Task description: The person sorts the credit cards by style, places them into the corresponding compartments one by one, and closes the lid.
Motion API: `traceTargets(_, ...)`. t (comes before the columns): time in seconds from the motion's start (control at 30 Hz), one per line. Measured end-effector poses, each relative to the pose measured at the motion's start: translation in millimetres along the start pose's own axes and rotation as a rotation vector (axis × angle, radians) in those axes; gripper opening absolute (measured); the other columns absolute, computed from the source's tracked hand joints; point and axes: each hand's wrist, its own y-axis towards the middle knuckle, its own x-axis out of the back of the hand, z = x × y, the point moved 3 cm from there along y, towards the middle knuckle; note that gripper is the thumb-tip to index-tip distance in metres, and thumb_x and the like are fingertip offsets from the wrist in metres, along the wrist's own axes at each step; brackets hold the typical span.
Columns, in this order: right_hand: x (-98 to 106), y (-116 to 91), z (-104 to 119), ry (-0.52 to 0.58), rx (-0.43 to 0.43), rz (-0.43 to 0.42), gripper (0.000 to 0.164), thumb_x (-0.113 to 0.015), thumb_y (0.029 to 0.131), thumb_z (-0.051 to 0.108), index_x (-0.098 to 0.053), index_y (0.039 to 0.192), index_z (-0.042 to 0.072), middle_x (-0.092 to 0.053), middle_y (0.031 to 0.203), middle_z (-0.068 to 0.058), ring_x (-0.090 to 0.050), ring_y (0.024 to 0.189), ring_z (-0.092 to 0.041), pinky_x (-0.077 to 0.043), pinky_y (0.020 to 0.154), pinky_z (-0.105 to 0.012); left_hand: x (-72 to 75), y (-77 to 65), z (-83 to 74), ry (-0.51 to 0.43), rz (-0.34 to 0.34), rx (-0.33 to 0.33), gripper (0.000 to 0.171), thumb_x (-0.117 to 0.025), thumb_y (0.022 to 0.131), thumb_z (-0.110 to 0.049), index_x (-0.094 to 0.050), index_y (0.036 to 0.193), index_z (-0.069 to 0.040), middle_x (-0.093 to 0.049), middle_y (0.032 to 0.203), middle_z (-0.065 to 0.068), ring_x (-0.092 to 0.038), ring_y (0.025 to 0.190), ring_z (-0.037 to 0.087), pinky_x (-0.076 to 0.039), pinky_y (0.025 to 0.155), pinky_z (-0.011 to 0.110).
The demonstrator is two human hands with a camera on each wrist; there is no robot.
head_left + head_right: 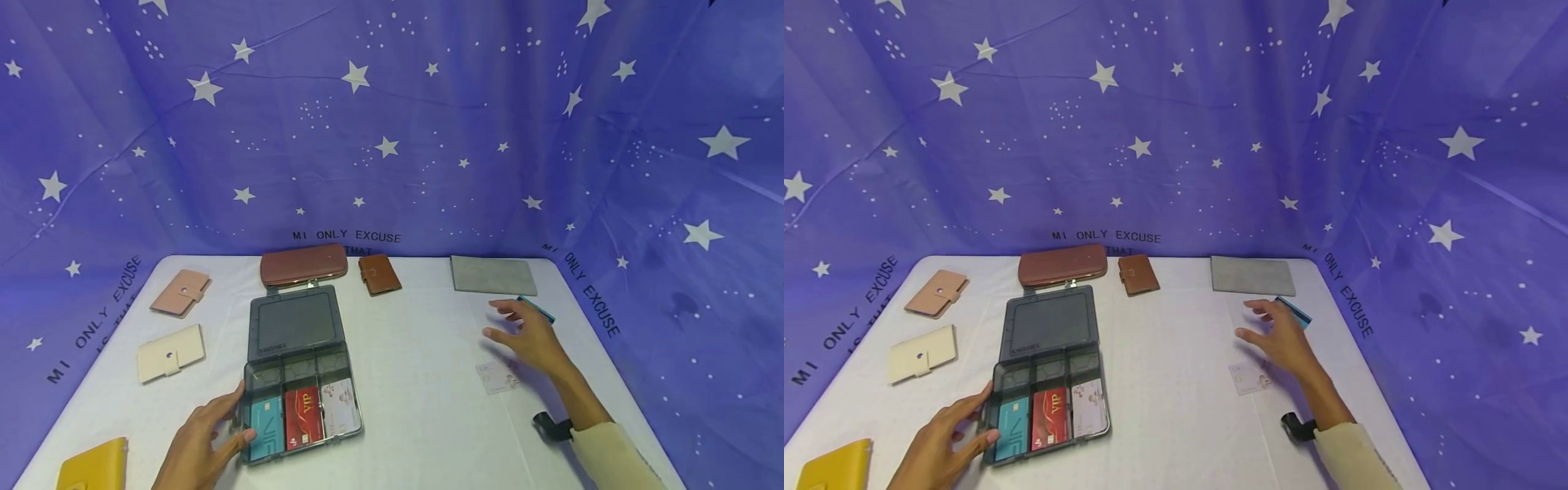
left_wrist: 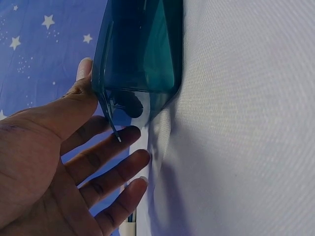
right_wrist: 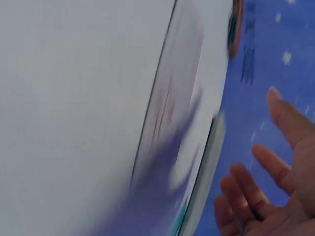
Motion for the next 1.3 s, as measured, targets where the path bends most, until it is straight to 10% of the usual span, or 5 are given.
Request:
traceTargets(0.27,37.4,14.3,-58.3,-0.196,-0.257,-0.059,0.071,-0.081,0.084,0.037,-0.052,0.135,-0.004,-0.054,0.12,-0.032,-0.053,0.105,-0.045,-0.046,0.083,-0.057,-0.2,-0.2,1.7,-0.004,0.005,0.011,0.077,-0.079,0.081,-0.047,-0.051,0.147,-0.018,-0.06,0.139,0.01,-0.058,0.106,0.021,-0.052,0.07,0.024)
traceTargets(0.57,28.3,18.7,-68.8,-0.231,-0.324,0.018,0.054,-0.081,0.082,0.033,-0.06,0.111,-0.007,-0.056,0.105,-0.027,-0.054,0.092,-0.038,-0.044,0.073,-0.044,-1.7,1.1,2.0,-0.009,-0.008,-0.005,0.077,-0.08,0.081,-0.045,-0.051,0.147,-0.017,-0.061,0.139,0.011,-0.06,0.108,0.023,-0.053,0.071,0.025)
traceTargets(0.9,-6.9,15.9,3.1,-0.083,-0.117,0.074,0.014,-0.074,0.09,0.014,-0.064,0.099,0.008,-0.062,0.08,-0.005,-0.054,0.07,-0.017,-0.042,0.061,-0.028,-0.5,1.7,2.6,0.001,0.001,0.016,0.078,-0.079,0.081,-0.046,-0.051,0.147,-0.018,-0.06,0.139,0.012,-0.061,0.109,0.024,-0.054,0.071,0.026)
traceTargets(1.3,-81.8,-10.7,116.6,0.494,0.046,0.411,0.054,-0.063,0.095,-0.001,-0.05,0.139,0.028,-0.056,0.086,-0.017,-0.063,0.058,-0.024,-0.058,0.05,-0.04,-1.1,0.4,1.1,0.022,-0.027,-0.001,0.077,-0.08,0.081,-0.044,-0.051,0.147,-0.017,-0.061,0.138,0.012,-0.06,0.105,0.022,-0.053,0.07,0.026)
